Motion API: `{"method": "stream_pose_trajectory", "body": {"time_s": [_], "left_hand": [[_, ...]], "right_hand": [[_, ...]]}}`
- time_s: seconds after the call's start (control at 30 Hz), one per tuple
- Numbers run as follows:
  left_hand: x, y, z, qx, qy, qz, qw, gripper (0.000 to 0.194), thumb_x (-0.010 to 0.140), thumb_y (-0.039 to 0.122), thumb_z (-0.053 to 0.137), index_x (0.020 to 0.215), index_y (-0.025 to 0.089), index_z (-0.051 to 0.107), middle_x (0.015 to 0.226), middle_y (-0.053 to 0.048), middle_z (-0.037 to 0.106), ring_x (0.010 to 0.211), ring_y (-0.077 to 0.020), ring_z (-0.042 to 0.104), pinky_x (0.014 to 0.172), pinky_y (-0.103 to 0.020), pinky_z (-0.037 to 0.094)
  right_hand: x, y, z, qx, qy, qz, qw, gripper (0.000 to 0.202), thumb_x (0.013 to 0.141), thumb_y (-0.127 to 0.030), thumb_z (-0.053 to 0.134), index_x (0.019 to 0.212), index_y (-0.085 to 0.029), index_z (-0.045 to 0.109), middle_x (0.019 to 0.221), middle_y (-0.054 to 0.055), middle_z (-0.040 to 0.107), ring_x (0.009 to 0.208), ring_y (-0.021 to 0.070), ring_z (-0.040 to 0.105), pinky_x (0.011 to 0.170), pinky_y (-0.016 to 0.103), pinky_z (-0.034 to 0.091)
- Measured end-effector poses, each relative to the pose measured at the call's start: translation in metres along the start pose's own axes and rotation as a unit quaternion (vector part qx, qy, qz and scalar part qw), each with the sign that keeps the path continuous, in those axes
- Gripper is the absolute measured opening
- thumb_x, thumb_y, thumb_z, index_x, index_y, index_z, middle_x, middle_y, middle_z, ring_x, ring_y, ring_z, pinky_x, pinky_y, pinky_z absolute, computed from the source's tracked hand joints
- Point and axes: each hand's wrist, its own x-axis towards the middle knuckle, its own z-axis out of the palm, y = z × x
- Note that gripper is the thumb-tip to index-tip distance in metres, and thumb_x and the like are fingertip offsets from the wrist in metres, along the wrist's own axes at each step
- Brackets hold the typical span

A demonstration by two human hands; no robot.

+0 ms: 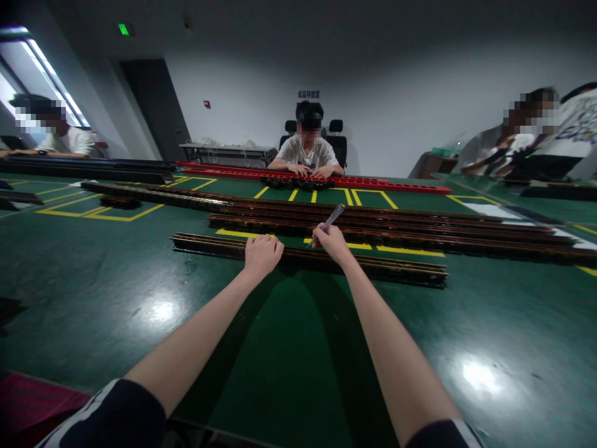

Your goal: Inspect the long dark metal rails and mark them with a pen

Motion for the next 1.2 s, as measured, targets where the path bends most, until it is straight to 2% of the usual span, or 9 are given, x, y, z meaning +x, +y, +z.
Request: {"method": "stream_pose_trajectory", "body": {"time_s": [0.2,1.0,1.2], "left_hand": [[-0.0004,-0.0001,0.0022,0.018,0.017,-0.002,1.000,0.043,0.092,0.028,0.032,0.084,0.015,0.072,0.094,-0.012,0.071,0.089,-0.0246,0.062,0.081,-0.039,0.041],[0.0002,-0.0011,0.0005,-0.011,-0.003,0.003,1.000,0.044,0.093,0.030,0.030,0.083,0.014,0.071,0.093,-0.012,0.071,0.086,-0.0231,0.063,0.081,-0.039,0.042],[0.0003,-0.0002,-0.0001,0.011,0.008,0.004,1.000,0.043,0.093,0.028,0.031,0.084,0.014,0.072,0.093,-0.013,0.071,0.089,-0.0252,0.063,0.081,-0.040,0.041]], "right_hand": [[0.0017,0.0020,0.0000,0.006,0.004,0.002,1.000,0.016,0.069,-0.026,0.059,0.056,-0.018,0.053,0.047,-0.002,0.056,0.046,0.0116,0.056,0.055,0.024,0.049],[0.0018,0.0033,-0.0014,0.000,0.001,0.004,1.000,0.014,0.072,-0.023,0.056,0.059,-0.018,0.055,0.049,-0.001,0.058,0.049,0.0128,0.058,0.060,0.026,0.049],[0.0014,0.0006,0.0002,-0.006,0.012,0.014,1.000,0.015,0.071,-0.021,0.054,0.057,-0.019,0.053,0.046,-0.002,0.057,0.047,0.0124,0.058,0.059,0.025,0.048]]}}
